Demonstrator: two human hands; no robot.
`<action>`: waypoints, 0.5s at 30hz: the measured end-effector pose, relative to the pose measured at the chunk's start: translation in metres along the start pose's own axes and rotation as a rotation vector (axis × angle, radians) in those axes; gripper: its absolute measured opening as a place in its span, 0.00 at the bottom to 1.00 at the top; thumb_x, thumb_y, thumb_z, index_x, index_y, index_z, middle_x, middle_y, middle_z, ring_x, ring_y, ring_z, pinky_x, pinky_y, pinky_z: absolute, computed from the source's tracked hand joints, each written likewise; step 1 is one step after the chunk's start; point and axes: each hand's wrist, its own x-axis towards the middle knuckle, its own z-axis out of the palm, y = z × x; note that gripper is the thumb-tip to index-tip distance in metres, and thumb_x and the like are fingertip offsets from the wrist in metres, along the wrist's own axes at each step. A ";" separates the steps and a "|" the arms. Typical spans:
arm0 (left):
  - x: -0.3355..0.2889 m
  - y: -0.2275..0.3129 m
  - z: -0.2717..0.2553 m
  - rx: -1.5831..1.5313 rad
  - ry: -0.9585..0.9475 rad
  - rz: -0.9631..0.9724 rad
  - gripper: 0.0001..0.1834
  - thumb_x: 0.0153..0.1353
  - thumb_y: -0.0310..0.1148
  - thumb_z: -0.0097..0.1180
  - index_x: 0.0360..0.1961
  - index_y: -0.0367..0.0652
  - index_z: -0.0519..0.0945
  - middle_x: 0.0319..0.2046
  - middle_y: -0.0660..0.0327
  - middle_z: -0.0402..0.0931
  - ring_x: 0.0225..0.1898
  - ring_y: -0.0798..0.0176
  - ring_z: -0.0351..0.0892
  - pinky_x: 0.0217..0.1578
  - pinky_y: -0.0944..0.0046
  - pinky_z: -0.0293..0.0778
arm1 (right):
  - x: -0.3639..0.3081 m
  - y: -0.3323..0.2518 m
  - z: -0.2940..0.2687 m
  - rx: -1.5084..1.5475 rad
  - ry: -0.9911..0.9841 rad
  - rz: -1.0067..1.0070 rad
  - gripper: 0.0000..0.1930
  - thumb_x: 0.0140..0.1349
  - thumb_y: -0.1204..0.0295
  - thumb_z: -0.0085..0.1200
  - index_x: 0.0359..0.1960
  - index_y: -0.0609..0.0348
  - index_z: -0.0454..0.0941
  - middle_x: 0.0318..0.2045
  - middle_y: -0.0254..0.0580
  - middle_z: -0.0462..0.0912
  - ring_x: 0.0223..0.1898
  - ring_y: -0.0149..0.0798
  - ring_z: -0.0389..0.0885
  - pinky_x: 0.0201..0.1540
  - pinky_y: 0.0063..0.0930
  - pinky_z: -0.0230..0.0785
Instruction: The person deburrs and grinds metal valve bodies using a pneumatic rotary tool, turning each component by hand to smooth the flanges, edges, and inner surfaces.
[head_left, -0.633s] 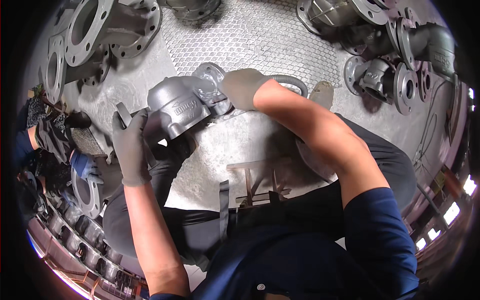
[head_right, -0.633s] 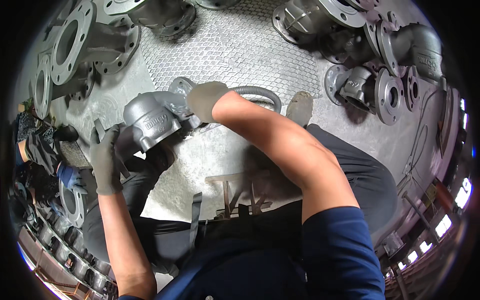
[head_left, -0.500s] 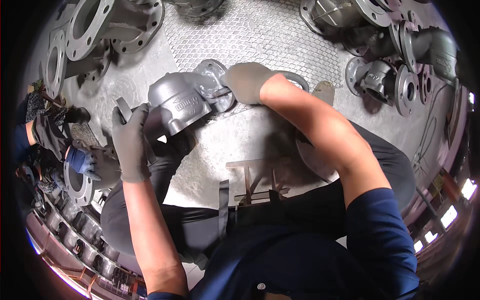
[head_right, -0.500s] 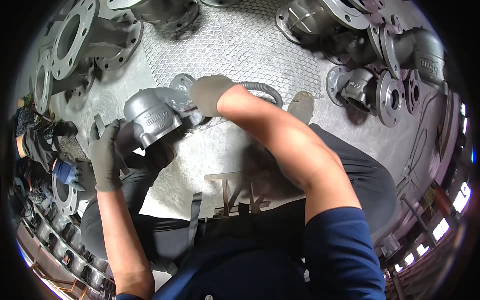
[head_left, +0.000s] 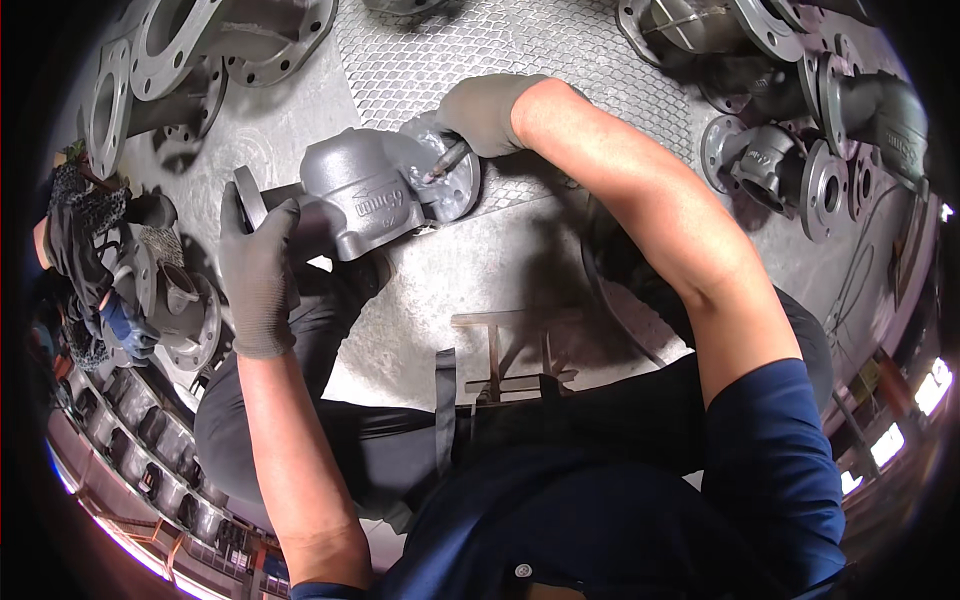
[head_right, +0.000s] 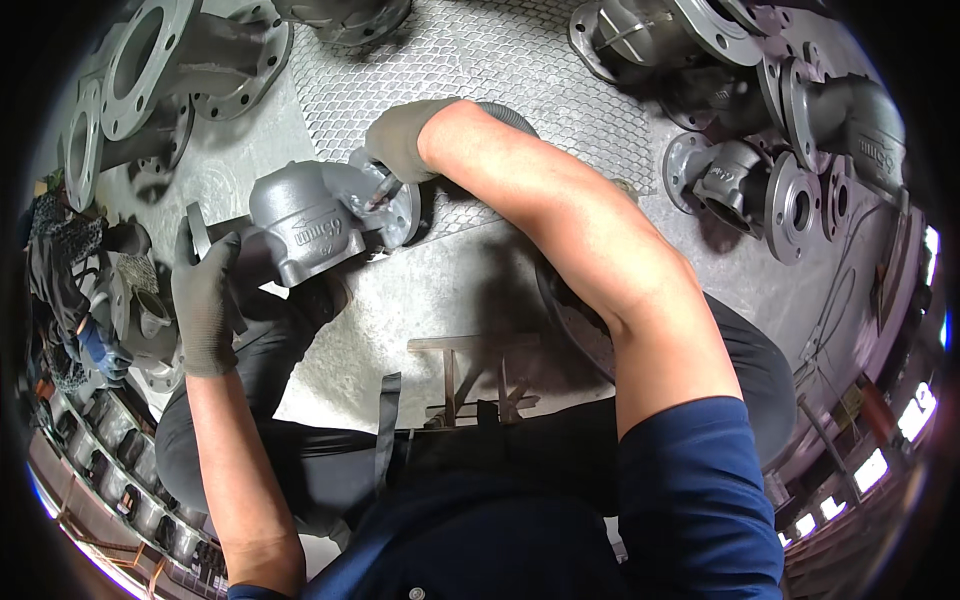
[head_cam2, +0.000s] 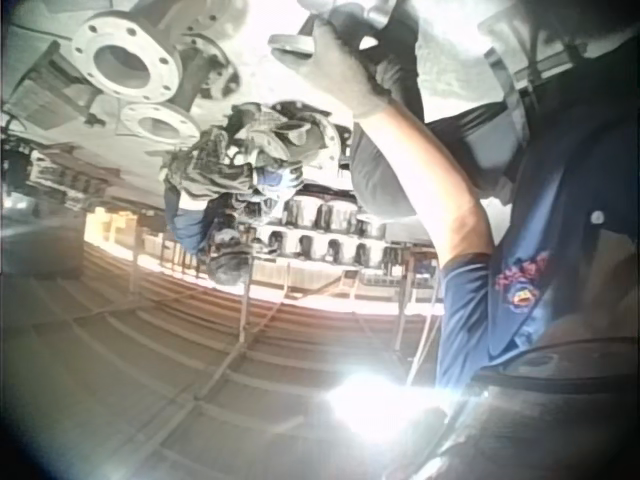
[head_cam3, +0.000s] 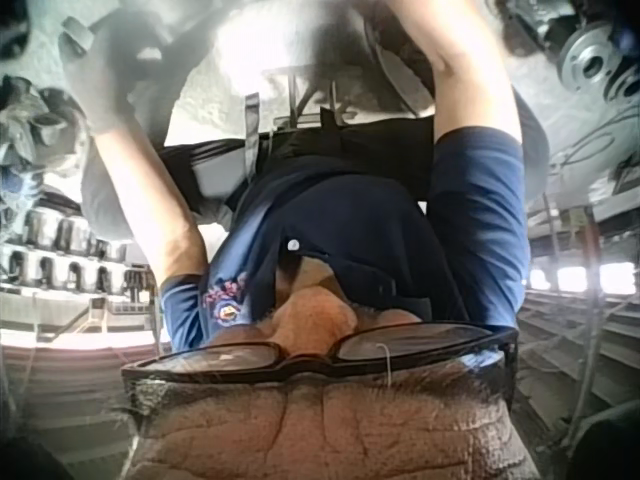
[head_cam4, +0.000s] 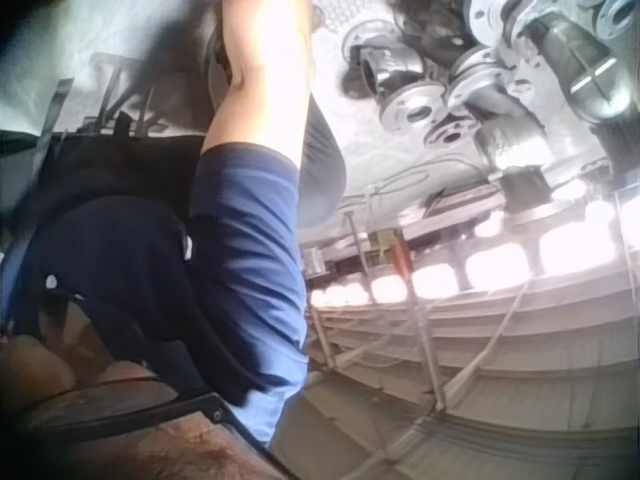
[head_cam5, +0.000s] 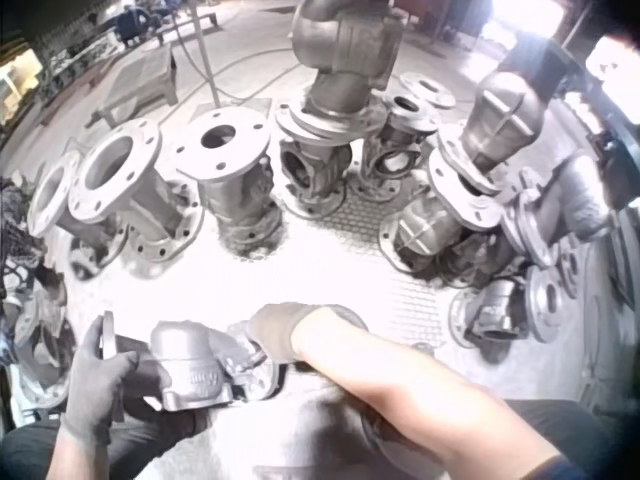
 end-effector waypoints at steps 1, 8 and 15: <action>-0.001 0.001 -0.001 0.018 -0.003 0.003 0.45 0.69 0.26 0.66 0.84 0.29 0.60 0.51 0.51 0.86 0.43 0.62 0.90 0.46 0.63 0.86 | 0.002 0.000 0.001 -0.019 -0.006 -0.004 0.31 0.68 0.83 0.51 0.72 0.47 0.82 0.57 0.54 0.91 0.60 0.58 0.89 0.64 0.47 0.81; 0.001 0.001 -0.002 0.023 -0.039 0.002 0.47 0.69 0.25 0.65 0.86 0.30 0.58 0.52 0.46 0.86 0.43 0.58 0.92 0.43 0.60 0.90 | 0.012 0.004 0.005 -0.004 0.019 -0.025 0.26 0.68 0.82 0.53 0.66 0.52 0.86 0.56 0.54 0.91 0.60 0.59 0.89 0.64 0.48 0.81; 0.001 0.000 -0.001 -0.032 -0.028 0.007 0.46 0.69 0.25 0.66 0.85 0.27 0.59 0.51 0.47 0.86 0.43 0.58 0.92 0.43 0.60 0.90 | 0.003 -0.003 0.004 0.018 0.024 -0.006 0.23 0.67 0.81 0.54 0.62 0.54 0.88 0.56 0.56 0.91 0.60 0.60 0.89 0.63 0.48 0.82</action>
